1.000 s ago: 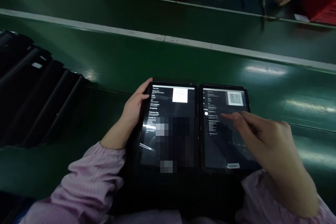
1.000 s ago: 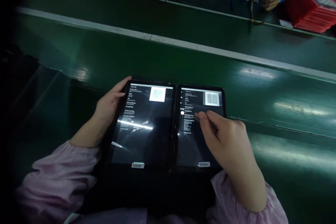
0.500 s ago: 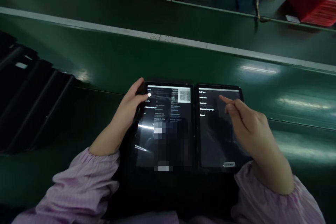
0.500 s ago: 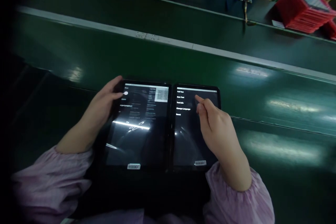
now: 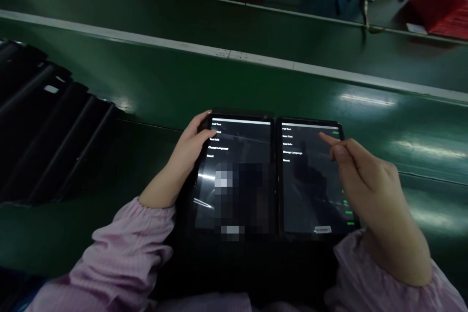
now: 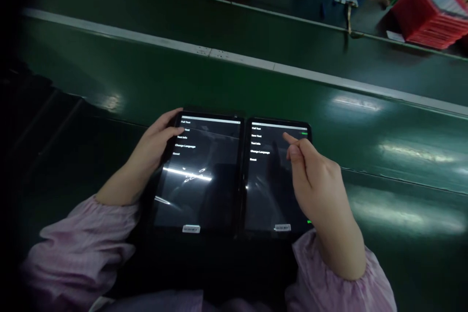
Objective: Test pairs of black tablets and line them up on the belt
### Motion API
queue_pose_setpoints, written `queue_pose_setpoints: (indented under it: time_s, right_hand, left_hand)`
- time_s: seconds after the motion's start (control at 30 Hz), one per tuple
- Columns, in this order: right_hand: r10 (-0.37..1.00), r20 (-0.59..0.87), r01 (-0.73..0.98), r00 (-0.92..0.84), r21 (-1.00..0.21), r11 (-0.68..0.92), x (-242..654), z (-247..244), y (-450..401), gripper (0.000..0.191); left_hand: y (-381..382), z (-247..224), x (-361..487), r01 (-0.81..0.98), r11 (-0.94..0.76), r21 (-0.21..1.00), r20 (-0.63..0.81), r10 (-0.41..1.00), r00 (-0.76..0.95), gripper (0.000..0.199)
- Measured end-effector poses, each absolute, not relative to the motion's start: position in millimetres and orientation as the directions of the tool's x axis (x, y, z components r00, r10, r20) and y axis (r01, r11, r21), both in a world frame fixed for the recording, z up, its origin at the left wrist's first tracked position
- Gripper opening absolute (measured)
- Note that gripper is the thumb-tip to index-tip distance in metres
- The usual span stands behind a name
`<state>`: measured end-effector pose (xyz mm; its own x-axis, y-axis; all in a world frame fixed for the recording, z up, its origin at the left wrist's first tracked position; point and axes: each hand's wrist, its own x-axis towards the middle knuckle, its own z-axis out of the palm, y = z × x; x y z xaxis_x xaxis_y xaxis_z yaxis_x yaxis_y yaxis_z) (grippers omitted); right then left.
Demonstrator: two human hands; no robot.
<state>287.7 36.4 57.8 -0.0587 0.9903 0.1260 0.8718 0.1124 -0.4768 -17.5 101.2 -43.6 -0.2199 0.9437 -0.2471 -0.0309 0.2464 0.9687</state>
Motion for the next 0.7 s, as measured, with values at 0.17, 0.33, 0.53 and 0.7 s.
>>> queue_pose_setpoints:
  time_s: [0.17, 0.33, 0.53, 0.7]
  right_hand:
    - [0.993, 0.035, 0.856, -0.113, -0.503, 0.115, 290, 69, 29, 0.037]
    - [0.984, -0.049, 0.834, -0.174, -0.539, 0.121, 287, 71, 25, 0.043]
    - [0.974, -0.081, 0.829, -0.214, -0.542, 0.137, 283, 64, 27, 0.046]
    - [0.981, 0.014, 0.815, -0.193, -0.554, 0.169, 284, 66, 27, 0.041]
  left_hand:
    - [101, -48, -16, -0.077, 0.187, 0.979, -0.199, 0.957, -0.210, 0.050]
    - [101, -49, -14, -0.095, 0.177, 0.980, -0.194, 0.960, -0.204, 0.051]
    - [100, -48, -16, -0.112, 0.186, 0.976, -0.206, 0.958, -0.201, 0.058]
    - [98, -53, -20, -0.068, 0.171, 0.983, -0.175, 0.983, -0.057, 0.082]
